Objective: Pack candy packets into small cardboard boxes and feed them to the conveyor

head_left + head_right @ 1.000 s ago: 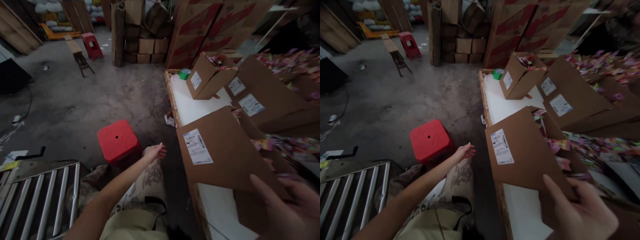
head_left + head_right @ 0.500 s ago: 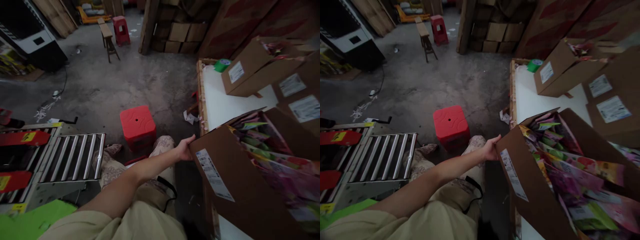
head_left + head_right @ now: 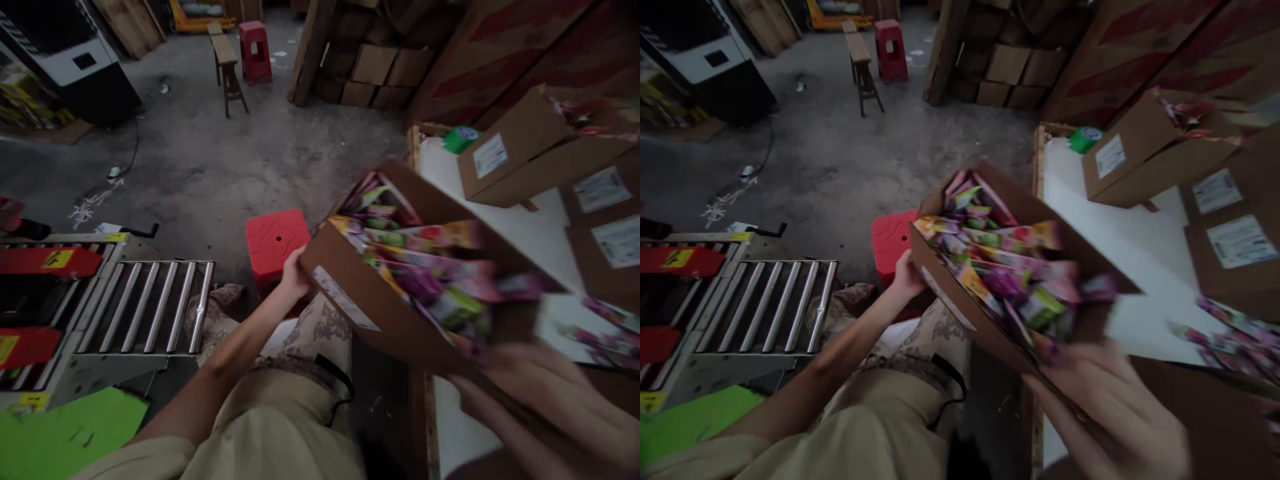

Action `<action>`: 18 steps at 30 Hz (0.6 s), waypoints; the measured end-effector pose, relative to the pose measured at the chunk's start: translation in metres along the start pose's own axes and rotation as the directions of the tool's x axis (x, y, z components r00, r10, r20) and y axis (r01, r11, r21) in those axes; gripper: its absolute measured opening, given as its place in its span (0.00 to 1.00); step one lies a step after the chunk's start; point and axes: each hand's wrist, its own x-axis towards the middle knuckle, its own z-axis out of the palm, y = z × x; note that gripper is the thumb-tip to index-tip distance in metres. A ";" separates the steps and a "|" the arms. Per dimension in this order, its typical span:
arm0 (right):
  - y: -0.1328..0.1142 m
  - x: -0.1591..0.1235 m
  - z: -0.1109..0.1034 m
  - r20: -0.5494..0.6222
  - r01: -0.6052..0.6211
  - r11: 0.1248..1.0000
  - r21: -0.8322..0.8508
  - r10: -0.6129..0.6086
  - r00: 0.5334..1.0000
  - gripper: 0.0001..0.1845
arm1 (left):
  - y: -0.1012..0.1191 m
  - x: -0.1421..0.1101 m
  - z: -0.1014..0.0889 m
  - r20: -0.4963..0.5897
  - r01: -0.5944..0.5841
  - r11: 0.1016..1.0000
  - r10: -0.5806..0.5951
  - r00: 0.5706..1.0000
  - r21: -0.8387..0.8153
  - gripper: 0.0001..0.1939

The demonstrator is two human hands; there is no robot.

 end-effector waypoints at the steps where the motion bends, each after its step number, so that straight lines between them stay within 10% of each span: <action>1: 0.004 0.018 0.021 0.066 0.112 0.993 0.035 -0.114 0.991 0.04 | 0.016 0.001 -0.020 -0.055 -0.074 0.997 0.073 0.996 -0.005 0.14; 5: 0.032 0.097 0.122 0.287 0.421 0.898 0.129 -0.440 0.851 0.07 | 0.062 0.020 -0.096 -0.263 -0.286 0.958 0.276 0.924 0.001 0.11; 8: 0.055 0.139 0.190 0.442 0.481 0.875 0.059 -0.455 0.773 0.10 | 0.078 0.040 -0.133 -0.378 -0.444 0.864 0.503 0.777 0.236 0.10; 13: 0.068 0.156 0.232 0.566 0.552 0.830 0.076 -0.492 0.661 0.10 | 0.107 0.031 -0.165 -0.411 -0.458 0.750 0.651 0.638 0.478 0.05; 18: 0.081 0.147 0.229 0.330 0.213 0.966 0.150 -0.252 0.910 0.36 | 0.177 -0.002 -0.148 -0.077 -0.522 0.401 0.841 0.535 0.753 0.21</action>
